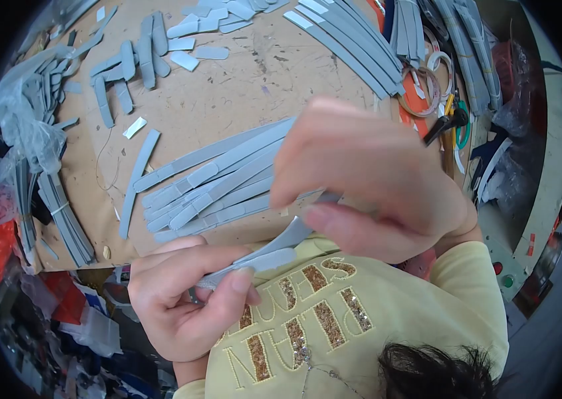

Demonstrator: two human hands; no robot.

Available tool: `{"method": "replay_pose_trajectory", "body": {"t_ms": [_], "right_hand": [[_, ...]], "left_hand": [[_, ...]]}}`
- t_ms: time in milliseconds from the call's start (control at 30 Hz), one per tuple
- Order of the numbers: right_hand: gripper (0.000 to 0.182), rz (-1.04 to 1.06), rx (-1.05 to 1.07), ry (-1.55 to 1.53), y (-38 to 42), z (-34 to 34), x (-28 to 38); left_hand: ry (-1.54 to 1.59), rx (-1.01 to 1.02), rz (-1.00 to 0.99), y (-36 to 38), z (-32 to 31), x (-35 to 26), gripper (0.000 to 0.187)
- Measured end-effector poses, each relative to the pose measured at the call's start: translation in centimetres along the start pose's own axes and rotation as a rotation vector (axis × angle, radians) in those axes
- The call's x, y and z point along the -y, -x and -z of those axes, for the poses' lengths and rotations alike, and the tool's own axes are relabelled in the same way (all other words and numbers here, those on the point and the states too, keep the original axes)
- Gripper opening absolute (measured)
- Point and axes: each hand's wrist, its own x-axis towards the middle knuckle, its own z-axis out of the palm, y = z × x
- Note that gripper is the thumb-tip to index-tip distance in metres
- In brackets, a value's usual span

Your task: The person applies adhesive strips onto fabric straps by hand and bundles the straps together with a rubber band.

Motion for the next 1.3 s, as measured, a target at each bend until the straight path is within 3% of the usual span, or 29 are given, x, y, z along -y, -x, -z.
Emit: {"method": "replay_pose_trajectory", "body": {"t_ms": [33,167,367,533,667,833,1033,1167,1300], "right_hand": [[0.007,-0.004,-0.013,0.002,0.2,0.2,0.1],[0.009,-0.196,0.420,-0.087,0.8,1.4,1.2],[0.009,-0.139,0.432,0.033,1.1,1.7,1.7],[0.009,-0.124,0.385,-0.044,1.5,1.2,1.6],[0.009,-0.113,0.356,-0.107,1.7,0.8,1.6],[0.008,-0.132,0.456,0.093,1.1,1.3,2.2],[0.008,-0.121,0.418,0.148,1.8,0.7,1.8],[0.012,0.070,0.278,0.185,1.6,0.1,1.3],[0.011,0.116,0.260,0.189,1.3,0.1,1.2]], "left_hand": [[-0.005,0.013,0.000,0.0,0.0,0.1,0.013],[0.046,0.001,-0.033,0.0,-0.2,0.2,0.012],[-0.009,0.051,-0.054,0.0,-0.2,0.2,0.012],[-0.008,0.083,-0.097,-0.1,-0.5,0.3,0.012],[-0.091,0.219,-0.104,-0.4,-0.4,0.1,0.011],[-0.228,0.191,-0.088,-0.3,-0.8,-0.3,0.008],[-0.185,0.107,0.002,-0.1,-1.1,-0.4,0.007],[-0.050,0.115,0.082,-0.2,-1.0,-0.4,0.007],[-0.154,0.230,-0.070,-1.2,0.2,0.3,0.008]]}}
